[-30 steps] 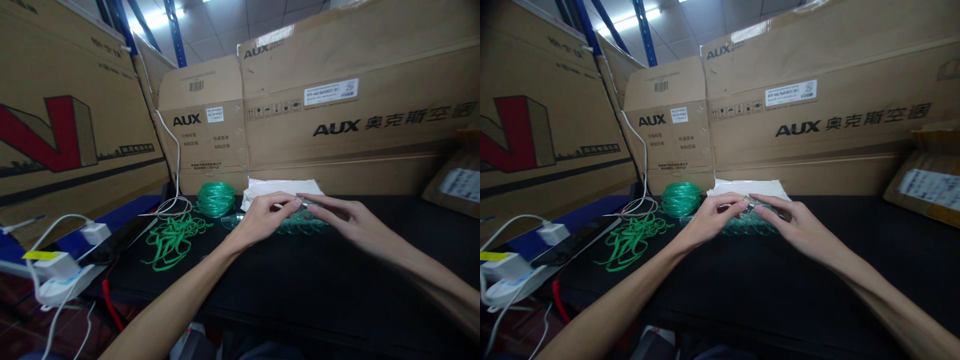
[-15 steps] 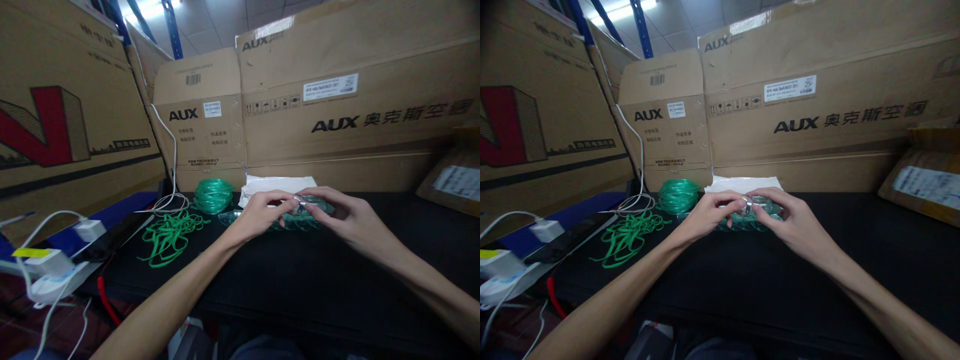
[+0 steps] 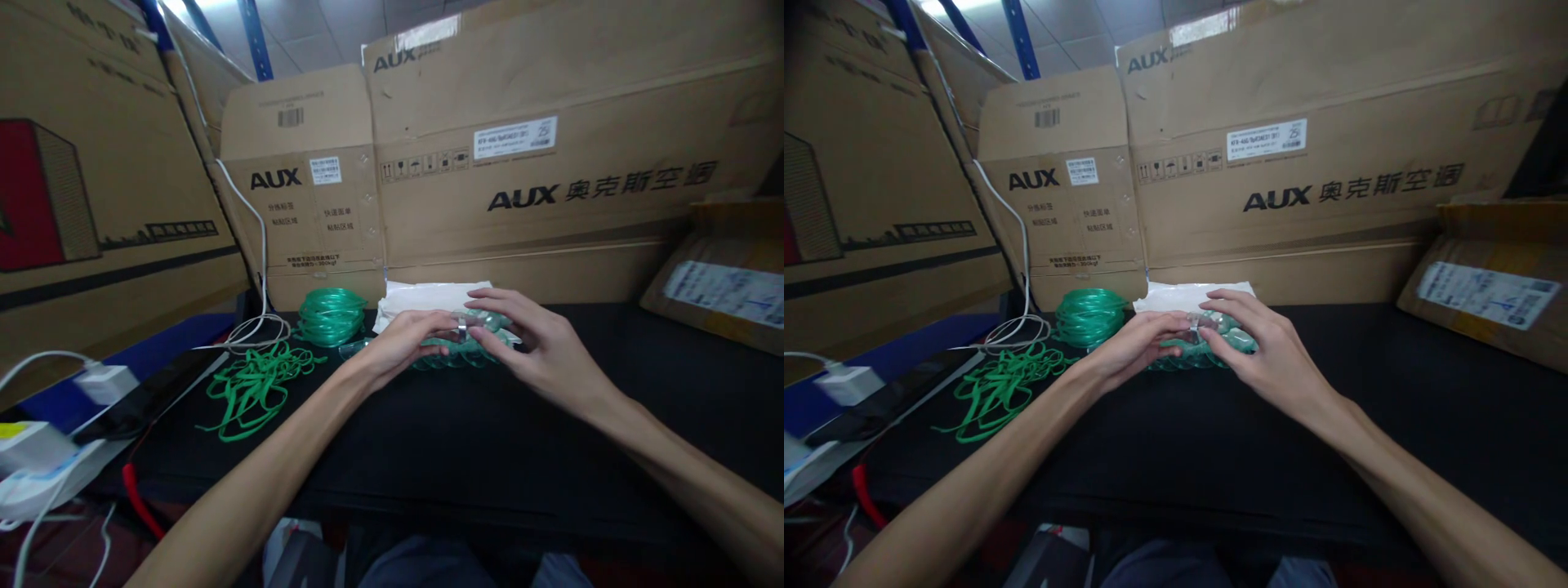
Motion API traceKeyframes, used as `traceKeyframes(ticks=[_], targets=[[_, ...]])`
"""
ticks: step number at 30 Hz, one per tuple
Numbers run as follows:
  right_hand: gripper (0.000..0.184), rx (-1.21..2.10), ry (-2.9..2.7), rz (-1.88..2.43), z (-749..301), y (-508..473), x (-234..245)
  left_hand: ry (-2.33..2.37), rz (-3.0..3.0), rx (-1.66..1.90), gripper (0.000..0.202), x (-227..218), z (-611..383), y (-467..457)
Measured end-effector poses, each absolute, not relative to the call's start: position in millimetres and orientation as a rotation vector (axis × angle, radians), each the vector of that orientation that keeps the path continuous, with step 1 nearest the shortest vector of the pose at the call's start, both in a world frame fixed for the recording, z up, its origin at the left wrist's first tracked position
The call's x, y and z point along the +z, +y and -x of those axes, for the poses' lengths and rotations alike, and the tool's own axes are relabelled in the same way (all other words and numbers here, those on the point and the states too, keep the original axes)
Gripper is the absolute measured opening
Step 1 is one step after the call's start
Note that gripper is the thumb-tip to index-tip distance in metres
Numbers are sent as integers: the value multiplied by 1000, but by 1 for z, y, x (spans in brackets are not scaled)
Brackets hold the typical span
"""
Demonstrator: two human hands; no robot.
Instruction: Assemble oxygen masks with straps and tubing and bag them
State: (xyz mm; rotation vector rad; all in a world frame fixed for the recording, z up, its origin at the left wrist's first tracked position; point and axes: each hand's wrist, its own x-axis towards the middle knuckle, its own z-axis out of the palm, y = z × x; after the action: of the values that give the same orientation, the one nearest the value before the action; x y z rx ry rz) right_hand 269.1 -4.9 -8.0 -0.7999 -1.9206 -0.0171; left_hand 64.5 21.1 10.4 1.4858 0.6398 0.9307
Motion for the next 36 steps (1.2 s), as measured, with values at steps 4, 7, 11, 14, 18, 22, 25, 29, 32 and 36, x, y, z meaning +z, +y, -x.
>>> traceKeyframes(ticks=[4,7,11,14,18,22,25,29,32,36], targets=[[32,-13,-1892,911,-269,-6,-7,617,-1551,936,24,14,-64,20],[36,39,-1882,975,-270,-7,-6,576,-1621,985,24,14,-64,21],[40,113,-1871,983,-272,-5,-5,540,-1739,1047,23,11,-64,24],[42,193,-1870,992,-273,-5,-6,533,-1804,1058,24,9,-64,25],[38,286,-1873,983,-270,-6,-5,583,-1861,1048,27,6,-65,24],[34,279,-1874,1002,-267,-8,-5,633,-1908,1045,24,4,-67,23],[32,262,-1873,1025,-266,-9,-5,640,-1927,1066,19,2,-68,23],[32,252,-1823,1056,-265,-9,-6,691,-1872,1267,22,0,-70,24],[35,233,-1757,1096,-266,-8,-7,768,-1919,1298,20,3,-69,21],[37,236,-1734,1101,-267,-6,-8,763,-2027,1136,24,5,-69,17]])
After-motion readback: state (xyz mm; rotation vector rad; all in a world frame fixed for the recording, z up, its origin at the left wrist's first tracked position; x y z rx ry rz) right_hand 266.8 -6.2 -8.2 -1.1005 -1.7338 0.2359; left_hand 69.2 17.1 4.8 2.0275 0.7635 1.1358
